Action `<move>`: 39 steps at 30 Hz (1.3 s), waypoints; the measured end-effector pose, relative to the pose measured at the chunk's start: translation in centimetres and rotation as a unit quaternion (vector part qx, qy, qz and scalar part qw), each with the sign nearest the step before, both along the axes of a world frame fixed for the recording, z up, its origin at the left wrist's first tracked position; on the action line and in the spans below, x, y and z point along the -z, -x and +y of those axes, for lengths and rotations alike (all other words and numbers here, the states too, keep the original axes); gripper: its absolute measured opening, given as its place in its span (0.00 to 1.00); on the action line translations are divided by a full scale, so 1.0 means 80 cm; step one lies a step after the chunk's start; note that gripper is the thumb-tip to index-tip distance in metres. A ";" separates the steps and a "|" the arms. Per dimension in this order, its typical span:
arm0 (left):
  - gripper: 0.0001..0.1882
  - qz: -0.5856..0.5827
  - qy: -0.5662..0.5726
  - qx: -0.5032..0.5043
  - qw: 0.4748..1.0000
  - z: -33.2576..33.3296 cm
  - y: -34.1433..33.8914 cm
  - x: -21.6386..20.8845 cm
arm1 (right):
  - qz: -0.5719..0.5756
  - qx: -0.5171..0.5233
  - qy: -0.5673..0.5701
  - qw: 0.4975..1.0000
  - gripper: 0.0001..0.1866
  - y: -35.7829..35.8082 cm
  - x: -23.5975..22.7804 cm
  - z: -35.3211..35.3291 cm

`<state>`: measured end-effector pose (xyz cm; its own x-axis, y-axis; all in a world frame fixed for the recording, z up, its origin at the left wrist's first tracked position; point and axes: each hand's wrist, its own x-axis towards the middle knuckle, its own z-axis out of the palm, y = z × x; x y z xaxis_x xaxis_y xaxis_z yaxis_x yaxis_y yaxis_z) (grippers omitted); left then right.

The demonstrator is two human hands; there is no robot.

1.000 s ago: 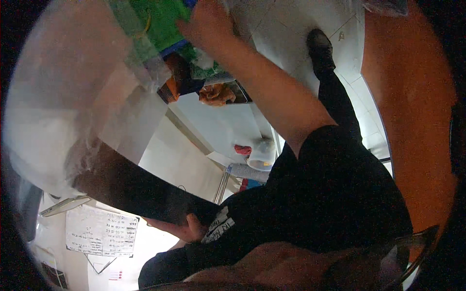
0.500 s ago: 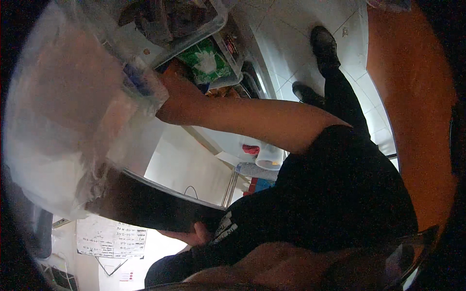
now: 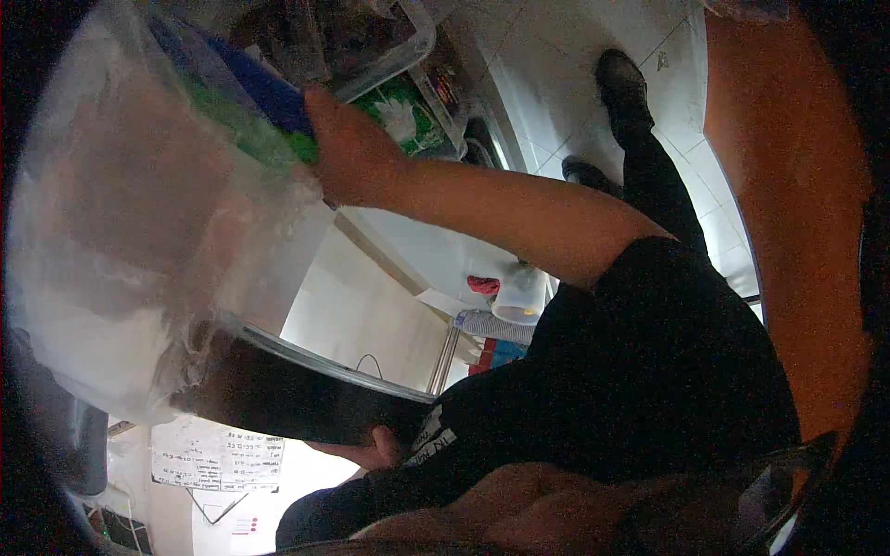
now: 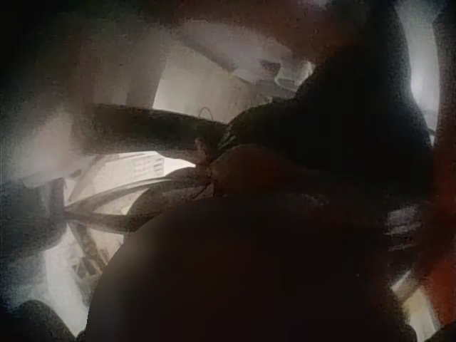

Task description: The person assembles two takeout meals by scooping rice and fried chicken into bowls, adding scrambled eggs to a box, and including condiments. They then place the items into a branded box and a plastic bag.

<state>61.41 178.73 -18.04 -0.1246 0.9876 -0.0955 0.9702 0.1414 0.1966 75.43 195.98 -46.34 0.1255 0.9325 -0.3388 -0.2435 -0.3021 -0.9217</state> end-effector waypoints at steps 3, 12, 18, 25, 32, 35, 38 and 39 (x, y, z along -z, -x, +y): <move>0.58 -0.002 -0.003 0.001 1.000 -0.001 0.000 0.001 | -0.036 0.076 0.032 0.996 0.31 -0.007 0.009 0.012; 0.57 -0.006 -0.009 -0.007 1.000 -0.009 0.001 0.000 | -0.102 0.068 0.084 0.989 0.44 -0.043 0.071 0.037; 0.57 -0.008 -0.009 -0.012 1.000 -0.014 0.002 0.002 | -0.271 0.047 0.080 0.958 0.42 -0.069 0.090 0.020; 0.57 -0.012 -0.008 -0.020 1.000 -0.017 0.005 0.002 | -0.259 -0.007 0.101 0.961 0.42 -0.082 0.086 0.017; 0.56 -0.013 -0.007 -0.026 1.000 -0.018 0.005 0.002 | -0.040 0.035 0.021 0.998 0.34 -0.039 0.048 0.018; 0.56 -0.013 -0.007 -0.025 1.000 -0.019 0.006 0.002 | 0.125 -0.025 -0.010 0.992 0.29 0.002 0.007 0.001; 0.56 -0.013 -0.003 -0.025 1.000 -0.018 0.004 0.003 | 0.057 0.000 -0.089 0.994 0.27 0.028 -0.017 -0.018; 0.56 -0.014 -0.003 -0.025 1.000 -0.018 0.004 0.003 | 0.009 0.017 -0.117 0.993 0.27 0.035 -0.023 -0.024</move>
<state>61.07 177.28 -18.24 -0.1712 0.9808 -0.0935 0.9562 0.1883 0.2242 72.65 194.09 -44.47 0.1547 0.9813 -0.1148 -0.2668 -0.0704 -0.9612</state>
